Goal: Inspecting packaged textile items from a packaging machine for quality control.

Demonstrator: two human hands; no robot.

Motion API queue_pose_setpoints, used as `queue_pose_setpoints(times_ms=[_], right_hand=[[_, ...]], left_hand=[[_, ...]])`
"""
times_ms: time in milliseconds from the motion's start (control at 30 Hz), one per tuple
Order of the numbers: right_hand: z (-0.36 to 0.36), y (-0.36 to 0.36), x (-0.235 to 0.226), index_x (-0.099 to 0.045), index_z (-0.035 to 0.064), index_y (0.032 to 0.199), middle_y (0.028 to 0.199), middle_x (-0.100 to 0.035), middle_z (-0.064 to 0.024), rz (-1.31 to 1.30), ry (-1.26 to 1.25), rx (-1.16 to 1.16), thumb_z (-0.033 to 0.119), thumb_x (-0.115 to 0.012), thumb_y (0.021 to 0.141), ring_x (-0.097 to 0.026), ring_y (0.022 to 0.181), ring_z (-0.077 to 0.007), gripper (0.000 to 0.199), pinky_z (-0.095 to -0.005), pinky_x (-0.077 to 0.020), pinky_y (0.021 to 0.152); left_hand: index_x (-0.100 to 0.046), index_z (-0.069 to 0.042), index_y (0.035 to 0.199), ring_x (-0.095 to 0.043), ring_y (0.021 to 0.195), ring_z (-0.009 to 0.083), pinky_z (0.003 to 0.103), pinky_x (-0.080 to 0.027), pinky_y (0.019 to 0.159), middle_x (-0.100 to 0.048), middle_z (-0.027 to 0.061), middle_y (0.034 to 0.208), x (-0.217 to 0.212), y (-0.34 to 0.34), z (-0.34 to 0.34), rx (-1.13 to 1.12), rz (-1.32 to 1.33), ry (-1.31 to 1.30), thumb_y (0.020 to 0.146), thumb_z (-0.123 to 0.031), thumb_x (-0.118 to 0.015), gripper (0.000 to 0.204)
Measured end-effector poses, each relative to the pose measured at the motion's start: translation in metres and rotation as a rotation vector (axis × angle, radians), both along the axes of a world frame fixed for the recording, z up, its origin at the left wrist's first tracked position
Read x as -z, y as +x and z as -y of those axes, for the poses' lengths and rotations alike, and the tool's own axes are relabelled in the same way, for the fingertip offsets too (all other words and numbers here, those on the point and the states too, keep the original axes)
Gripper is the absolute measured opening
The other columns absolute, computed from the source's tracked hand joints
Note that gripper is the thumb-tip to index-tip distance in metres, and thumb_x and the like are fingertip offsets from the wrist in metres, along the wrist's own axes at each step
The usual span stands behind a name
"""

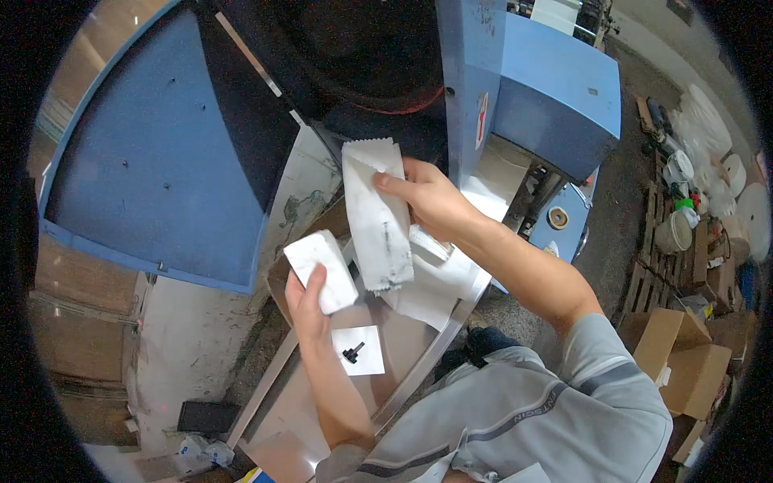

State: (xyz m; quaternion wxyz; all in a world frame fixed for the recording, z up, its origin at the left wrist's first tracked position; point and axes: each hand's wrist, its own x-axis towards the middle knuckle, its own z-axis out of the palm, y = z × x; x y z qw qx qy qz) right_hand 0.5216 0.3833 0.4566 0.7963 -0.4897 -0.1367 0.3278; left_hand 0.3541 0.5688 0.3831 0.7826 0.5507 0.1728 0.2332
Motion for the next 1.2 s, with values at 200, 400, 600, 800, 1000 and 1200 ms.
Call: queue_pose_setpoints(times_ms=[200, 400, 600, 800, 1000, 1200], right_hand=[[-0.012, -0.008, 0.0, -0.055, -0.0045, 0.122, 0.106, -0.066, -0.0101, 0.067, 0.049, -0.101, 0.02, -0.064, 0.095, -0.065, 0.091, -0.0157, 0.037, -0.0305, -0.0525, 0.08], [-0.016, 0.002, 0.016, -0.052, -0.0063, 0.123, 0.108, -0.066, -0.0119, 0.107, -0.074, -0.051, 0.02, -0.065, 0.095, -0.065, 0.096, -0.0168, 0.04, -0.0312, -0.0527, 0.084], [-0.014, 0.0, 0.019, -0.056, -0.0049, 0.12, 0.105, -0.067, -0.0112, 0.101, -0.067, 0.009, 0.018, -0.062, 0.096, -0.065, 0.091, -0.0163, 0.034, -0.0307, -0.0526, 0.079], [-0.016, -0.006, 0.022, -0.056, -0.0051, 0.119, 0.104, -0.067, -0.0112, 0.071, -0.033, 0.015, 0.017, -0.061, 0.097, -0.065, 0.09, -0.016, 0.032, -0.0304, -0.0528, 0.078], [-0.014, -0.009, 0.021, -0.053, -0.0038, 0.123, 0.108, -0.065, -0.0098, 0.055, -0.026, -0.003, 0.017, -0.061, 0.097, -0.064, 0.095, -0.0158, 0.033, -0.0301, -0.0526, 0.082], [-0.012, -0.014, 0.012, -0.052, -0.0041, 0.124, 0.109, -0.065, -0.01, -0.044, 0.015, 0.036, 0.018, -0.06, 0.098, -0.065, 0.096, -0.0164, 0.035, -0.0304, -0.0531, 0.082]], left_hand=[[-0.049, 0.003, 0.129, -0.063, 0.107, 0.0185, 0.033, -0.051, 0.093, -0.062, 0.0121, 0.12, 0.029, 0.026, 0.039, 0.192, 0.011, -0.025, 0.095, -0.004, -0.055, 0.035], [-0.045, 0.003, 0.137, -0.059, 0.117, 0.0209, 0.034, -0.047, 0.099, -0.057, 0.0122, 0.13, 0.041, 0.025, 0.052, 0.368, 0.055, -0.427, 0.105, -0.025, -0.04, 0.043], [-0.041, 0.001, 0.141, -0.054, 0.126, 0.0252, 0.04, -0.042, 0.106, -0.053, 0.0136, 0.137, 0.018, 0.024, 0.064, 0.362, 0.102, -0.527, 0.106, -0.041, -0.033, 0.055], [-0.039, 0.001, 0.142, -0.054, 0.124, 0.0227, 0.038, -0.042, 0.105, -0.053, 0.0112, 0.137, 0.029, 0.024, 0.064, 0.385, 0.069, -0.305, 0.104, -0.042, -0.041, 0.057], [-0.038, 0.0, 0.143, -0.053, 0.125, 0.0225, 0.039, -0.043, 0.104, -0.052, 0.0109, 0.137, 0.023, 0.022, 0.069, 0.403, 0.056, -0.316, 0.103, -0.045, -0.044, 0.06], [-0.038, 0.0, 0.144, -0.054, 0.124, 0.0229, 0.038, -0.042, 0.104, -0.052, 0.0113, 0.138, 0.01, 0.024, 0.074, 0.375, 0.076, -0.471, 0.1, -0.06, -0.034, 0.074]])
